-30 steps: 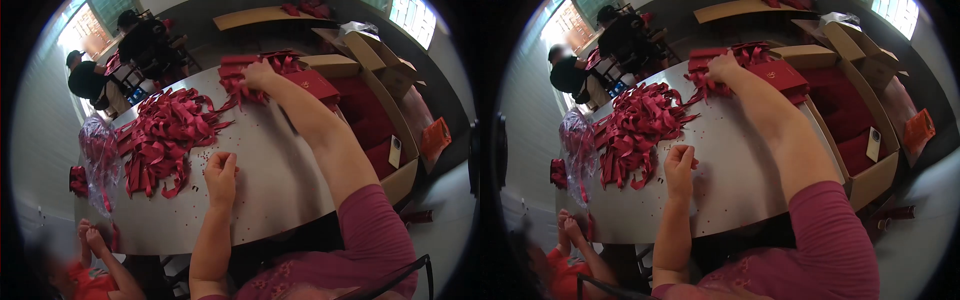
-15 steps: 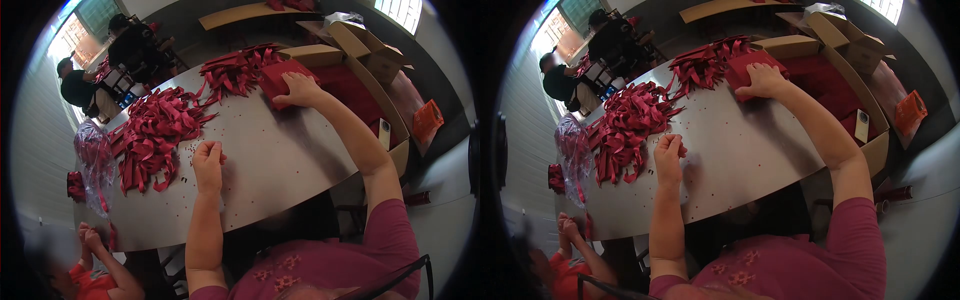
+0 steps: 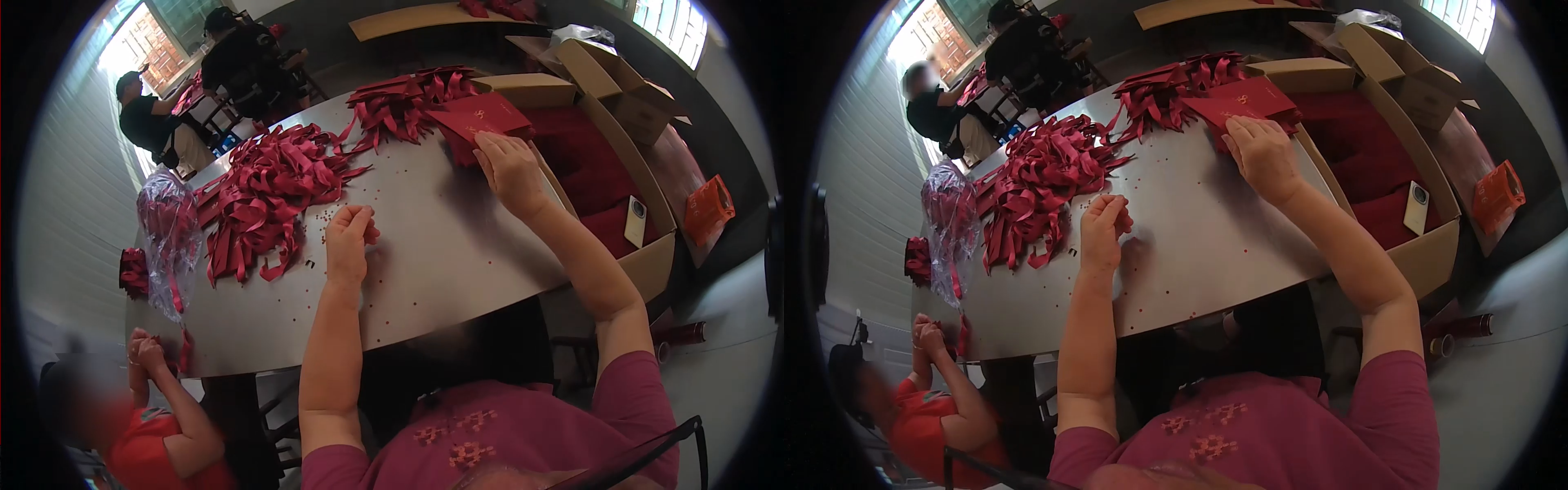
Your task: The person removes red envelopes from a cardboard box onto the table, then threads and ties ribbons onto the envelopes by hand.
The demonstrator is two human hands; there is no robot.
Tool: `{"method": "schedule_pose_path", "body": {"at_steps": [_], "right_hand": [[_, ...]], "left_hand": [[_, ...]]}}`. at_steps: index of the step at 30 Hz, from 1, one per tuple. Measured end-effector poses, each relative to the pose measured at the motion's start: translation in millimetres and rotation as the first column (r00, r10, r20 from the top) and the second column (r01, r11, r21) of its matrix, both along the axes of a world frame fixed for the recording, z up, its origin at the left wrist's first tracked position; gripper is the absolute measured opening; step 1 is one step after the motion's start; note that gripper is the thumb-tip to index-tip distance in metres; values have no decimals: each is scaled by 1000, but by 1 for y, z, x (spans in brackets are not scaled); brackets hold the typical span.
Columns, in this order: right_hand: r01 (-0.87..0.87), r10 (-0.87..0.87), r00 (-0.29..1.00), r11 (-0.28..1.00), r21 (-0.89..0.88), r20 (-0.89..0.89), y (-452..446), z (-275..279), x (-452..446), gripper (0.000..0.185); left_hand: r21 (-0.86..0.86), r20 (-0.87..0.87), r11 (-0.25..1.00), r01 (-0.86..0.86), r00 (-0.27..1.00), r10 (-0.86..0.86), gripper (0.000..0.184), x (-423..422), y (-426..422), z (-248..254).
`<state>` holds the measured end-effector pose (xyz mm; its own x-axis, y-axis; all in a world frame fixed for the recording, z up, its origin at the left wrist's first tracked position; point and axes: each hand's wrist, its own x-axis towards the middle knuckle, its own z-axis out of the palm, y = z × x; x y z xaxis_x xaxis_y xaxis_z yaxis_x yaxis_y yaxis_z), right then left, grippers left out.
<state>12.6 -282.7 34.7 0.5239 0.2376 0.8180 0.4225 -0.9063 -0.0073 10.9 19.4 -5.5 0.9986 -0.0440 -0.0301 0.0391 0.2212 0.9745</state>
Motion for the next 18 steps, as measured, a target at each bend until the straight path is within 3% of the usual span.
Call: {"method": "schedule_pose_path", "body": {"at_steps": [2, 5, 7, 10, 12, 13, 15, 17, 18], "right_hand": [[-56, 57, 998, 998, -34, 27, 17, 0, -18, 28], [-139, 147, 987, 984, -113, 65, 52, -9, -48, 30], [-192, 182, 981, 969, -154, -72, 76, -18, -67, 31], [-283, 268, 958, 935, -215, -97, 101, -34, -71, 32], [-317, 277, 941, 924, -215, -195, 110, -39, -72, 31], [-346, 280, 917, 913, -216, -285, 114, -40, -72, 31], [-415, 345, 884, 890, -190, -314, 119, -40, -70, 30], [-476, 402, 848, 864, -163, -345, 122, -40, -67, 29], [-475, 383, 847, 857, -199, -368, 123, -40, -66, 28]], "left_hand": [[-16, -11, 1000, 24, 1000, -24, 15, -5, -6, 7], [-18, 185, 998, -54, 981, 57, 22, -12, -20, 14], [30, 152, 997, -65, 987, 60, 22, -11, -13, 9], [137, 57, 983, -123, 992, 116, 23, -12, -11, 6], [328, -13, 939, -99, 994, 109, 26, -11, -9, 5], [329, -14, 938, -107, 993, 118, 26, -9, -8, 2], [508, 94, 849, -143, 989, 110, 26, -6, -9, -5], [570, 81, 807, -152, 988, 129, 29, -7, -13, -8], [684, 156, 704, -188, 981, 111, 33, -7, -15, -9]]}}
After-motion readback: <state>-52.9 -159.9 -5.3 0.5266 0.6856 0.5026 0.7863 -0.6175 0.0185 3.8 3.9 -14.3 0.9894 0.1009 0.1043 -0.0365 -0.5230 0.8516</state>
